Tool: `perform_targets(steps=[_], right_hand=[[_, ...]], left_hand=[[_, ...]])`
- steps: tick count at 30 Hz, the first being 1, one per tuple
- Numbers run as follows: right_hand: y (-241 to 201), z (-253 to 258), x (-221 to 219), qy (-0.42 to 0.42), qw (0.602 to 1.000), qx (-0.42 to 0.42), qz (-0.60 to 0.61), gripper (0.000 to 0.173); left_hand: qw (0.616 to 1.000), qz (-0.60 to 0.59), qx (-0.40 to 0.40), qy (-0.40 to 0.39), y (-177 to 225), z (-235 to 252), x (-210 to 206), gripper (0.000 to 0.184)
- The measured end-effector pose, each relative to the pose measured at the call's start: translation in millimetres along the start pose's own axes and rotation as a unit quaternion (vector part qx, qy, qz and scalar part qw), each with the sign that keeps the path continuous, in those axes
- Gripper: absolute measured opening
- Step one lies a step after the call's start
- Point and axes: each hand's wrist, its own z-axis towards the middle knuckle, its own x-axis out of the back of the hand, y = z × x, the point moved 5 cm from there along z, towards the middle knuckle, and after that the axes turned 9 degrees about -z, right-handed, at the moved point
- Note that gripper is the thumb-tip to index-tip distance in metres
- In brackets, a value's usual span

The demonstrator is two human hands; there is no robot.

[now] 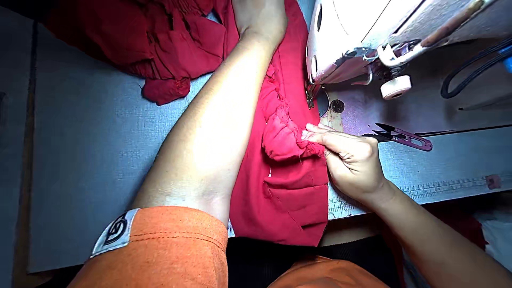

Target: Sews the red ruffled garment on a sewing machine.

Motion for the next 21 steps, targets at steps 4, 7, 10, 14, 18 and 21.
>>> perform_targets(steps=[4, 7, 10, 14, 18, 21], right_hand=[[4, 4, -2, 0.004, 1.000, -0.011, 0.008, 0.028], [5, 4, -4, 0.012, 1.000, -0.011, 0.009, 0.028], [5, 4, -7, 0.024, 1.000, -0.006, 0.009, 0.028], [3, -2, -13, 0.034, 0.999, 0.020, -0.023, 0.027], [-15, -24, -10, 0.058, 0.986, 0.095, -0.123, 0.023], [-34, -50, -4, 0.057, 0.976, 0.123, -0.171, 0.021]], left_hand=[[1.000, -0.018, -0.003, 0.014, 1, -9, 15, 0.040], [0.995, -0.067, 0.010, -0.070, 12, -50, 60, 0.052], [0.984, -0.114, -0.054, -0.125, 11, -82, 85, 0.055], [0.967, -0.146, -0.199, -0.064, 9, -153, 112, 0.049], [0.924, -0.226, -0.271, -0.145, 28, -266, 141, 0.033], [0.943, -0.174, -0.257, -0.124, 10, -303, 141, 0.041]])
